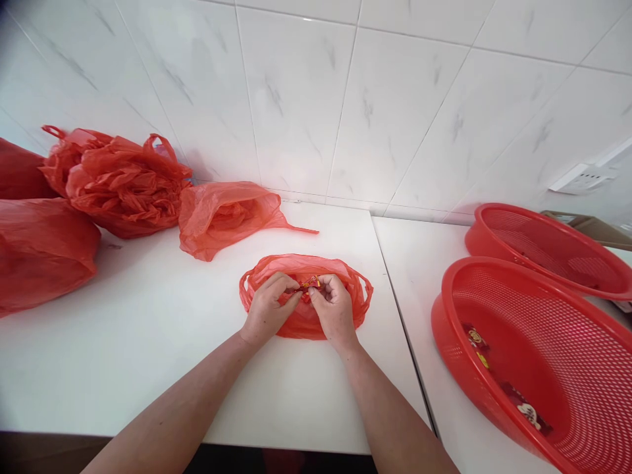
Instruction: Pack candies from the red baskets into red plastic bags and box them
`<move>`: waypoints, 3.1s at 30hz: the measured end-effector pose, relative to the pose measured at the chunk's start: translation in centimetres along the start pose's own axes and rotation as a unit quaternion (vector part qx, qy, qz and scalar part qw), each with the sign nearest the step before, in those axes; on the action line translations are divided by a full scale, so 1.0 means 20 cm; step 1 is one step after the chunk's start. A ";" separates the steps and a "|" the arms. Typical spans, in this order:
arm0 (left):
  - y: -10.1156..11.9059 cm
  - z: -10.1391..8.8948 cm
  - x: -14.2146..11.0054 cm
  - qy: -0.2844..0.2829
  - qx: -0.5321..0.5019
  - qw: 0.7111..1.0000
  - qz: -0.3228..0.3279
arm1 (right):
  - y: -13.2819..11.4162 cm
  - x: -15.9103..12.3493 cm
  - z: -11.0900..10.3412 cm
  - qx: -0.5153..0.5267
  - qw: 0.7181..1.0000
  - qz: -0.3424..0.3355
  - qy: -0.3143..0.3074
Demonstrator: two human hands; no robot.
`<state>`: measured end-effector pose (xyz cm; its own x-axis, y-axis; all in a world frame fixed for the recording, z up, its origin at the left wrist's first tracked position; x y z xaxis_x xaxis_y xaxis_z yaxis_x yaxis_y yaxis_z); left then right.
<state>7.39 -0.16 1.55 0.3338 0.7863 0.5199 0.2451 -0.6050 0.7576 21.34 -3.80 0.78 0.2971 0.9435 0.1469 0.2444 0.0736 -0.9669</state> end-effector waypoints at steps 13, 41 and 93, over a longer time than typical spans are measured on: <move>0.06 -0.03 0.00 0.007 0.096 0.989 0.114 | 0.05 0.02 0.01 0.144 0.985 0.080 -0.041; 0.05 -0.02 0.01 0.046 0.103 0.975 0.194 | 0.00 0.01 -0.02 0.052 0.997 0.042 -0.030; -0.06 0.05 -0.02 -0.018 -0.148 0.974 -0.170 | -0.01 0.00 0.00 0.005 0.999 0.023 -0.048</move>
<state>7.84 0.18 0.04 0.3120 0.9268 0.2090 0.0747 -0.2432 0.9671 21.25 -3.85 0.91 0.2184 0.9724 0.0821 0.2227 0.0322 -0.9743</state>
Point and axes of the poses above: each hand's wrist, its own x-axis towards the middle knuckle, its own z-axis out of the palm, y = z × x, the point moved 4 cm from there along x, towards the middle knuckle, and after that the axes turned 6 degrees about -x, right-handed, at the moved point
